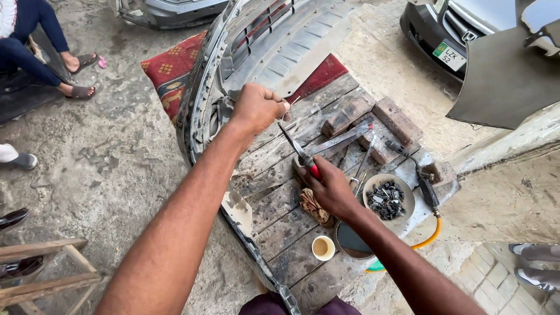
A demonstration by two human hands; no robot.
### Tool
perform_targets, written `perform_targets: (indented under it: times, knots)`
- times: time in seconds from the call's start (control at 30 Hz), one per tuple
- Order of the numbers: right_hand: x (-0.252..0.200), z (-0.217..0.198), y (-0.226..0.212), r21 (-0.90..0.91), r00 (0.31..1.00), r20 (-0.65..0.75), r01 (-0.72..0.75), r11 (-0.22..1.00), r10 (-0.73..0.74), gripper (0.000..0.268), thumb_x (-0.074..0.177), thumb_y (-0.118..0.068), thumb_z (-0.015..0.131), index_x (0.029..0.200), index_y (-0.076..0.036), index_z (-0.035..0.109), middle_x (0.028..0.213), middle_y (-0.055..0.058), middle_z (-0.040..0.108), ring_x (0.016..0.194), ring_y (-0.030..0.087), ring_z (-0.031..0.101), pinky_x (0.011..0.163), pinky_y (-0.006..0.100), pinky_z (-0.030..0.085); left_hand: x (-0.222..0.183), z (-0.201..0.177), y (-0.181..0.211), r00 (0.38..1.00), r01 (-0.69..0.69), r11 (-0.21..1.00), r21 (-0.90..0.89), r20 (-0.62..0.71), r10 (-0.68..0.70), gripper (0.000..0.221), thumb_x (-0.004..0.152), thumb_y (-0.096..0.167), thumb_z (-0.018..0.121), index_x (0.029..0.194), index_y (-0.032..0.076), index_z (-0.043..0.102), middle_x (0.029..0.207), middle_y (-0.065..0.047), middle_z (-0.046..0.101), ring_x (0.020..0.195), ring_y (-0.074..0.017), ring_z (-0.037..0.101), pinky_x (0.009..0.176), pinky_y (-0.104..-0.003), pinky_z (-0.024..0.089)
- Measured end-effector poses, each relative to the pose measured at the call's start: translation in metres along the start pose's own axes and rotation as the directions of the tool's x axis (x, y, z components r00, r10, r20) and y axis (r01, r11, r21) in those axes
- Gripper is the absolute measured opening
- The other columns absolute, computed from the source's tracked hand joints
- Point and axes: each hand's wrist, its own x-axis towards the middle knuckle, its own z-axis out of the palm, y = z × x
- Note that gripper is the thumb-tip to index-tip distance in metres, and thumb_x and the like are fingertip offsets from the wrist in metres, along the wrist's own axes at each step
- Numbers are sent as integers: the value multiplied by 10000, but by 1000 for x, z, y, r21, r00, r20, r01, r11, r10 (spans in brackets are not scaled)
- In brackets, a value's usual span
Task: Reinforcing a car bumper structure by threading wire through holes and twisting it tight with pliers
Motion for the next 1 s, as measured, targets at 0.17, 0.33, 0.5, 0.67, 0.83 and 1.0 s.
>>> perform_targets:
  times: [0.17,0.33,0.5,0.67,0.83,1.0]
  knots:
    - [1,-18,-9,196,1000,-3,-25,980,26,221,1036,-258,640,1053,-38,636,895,153,662,884,299,705,810,416,590,3,1,-4,999,-44,999,-7,-33,44,99,731,225,729,786,223,811,625,18,713,696,-155,730,719,-252,543]
    - [13,-24,-19,257,992,-128,38,966,-5,226,1045,-234,616,1136,-31,656,914,183,689,847,279,701,750,379,604,-7,1,8,998,-39,957,-287,33,50,135,805,53,682,894,-1,768,615,-108,671,441,-103,632,392,-213,596]
    - [18,-13,-4,247,986,-167,57,967,-15,273,1065,-217,592,1225,0,637,880,163,627,799,249,665,691,364,617,-13,4,12,996,-43,954,-297,57,63,122,812,43,682,890,-18,754,607,-106,658,419,-90,602,354,-196,565]
    - [18,-11,-15,229,978,-209,48,972,1,235,1073,-264,597,1043,-39,654,695,88,573,602,191,589,513,299,531,-7,6,3,991,-110,954,-281,43,127,81,809,37,700,834,7,771,567,-119,660,387,-101,595,306,-206,519]
    - [13,-17,-55,725,996,-20,-47,687,90,392,1057,-387,580,861,-48,593,630,107,572,441,198,578,353,294,481,-4,5,4,969,-201,923,-328,69,236,64,851,10,703,855,-17,761,584,-103,661,427,-70,559,346,-177,472]
    - [9,-27,-47,928,949,311,-291,233,-50,522,1023,-539,530,989,-20,565,625,50,428,416,149,459,275,275,390,-13,2,13,959,-203,890,-408,100,264,65,876,-3,702,904,-44,744,600,-105,664,451,-69,575,362,-166,472]
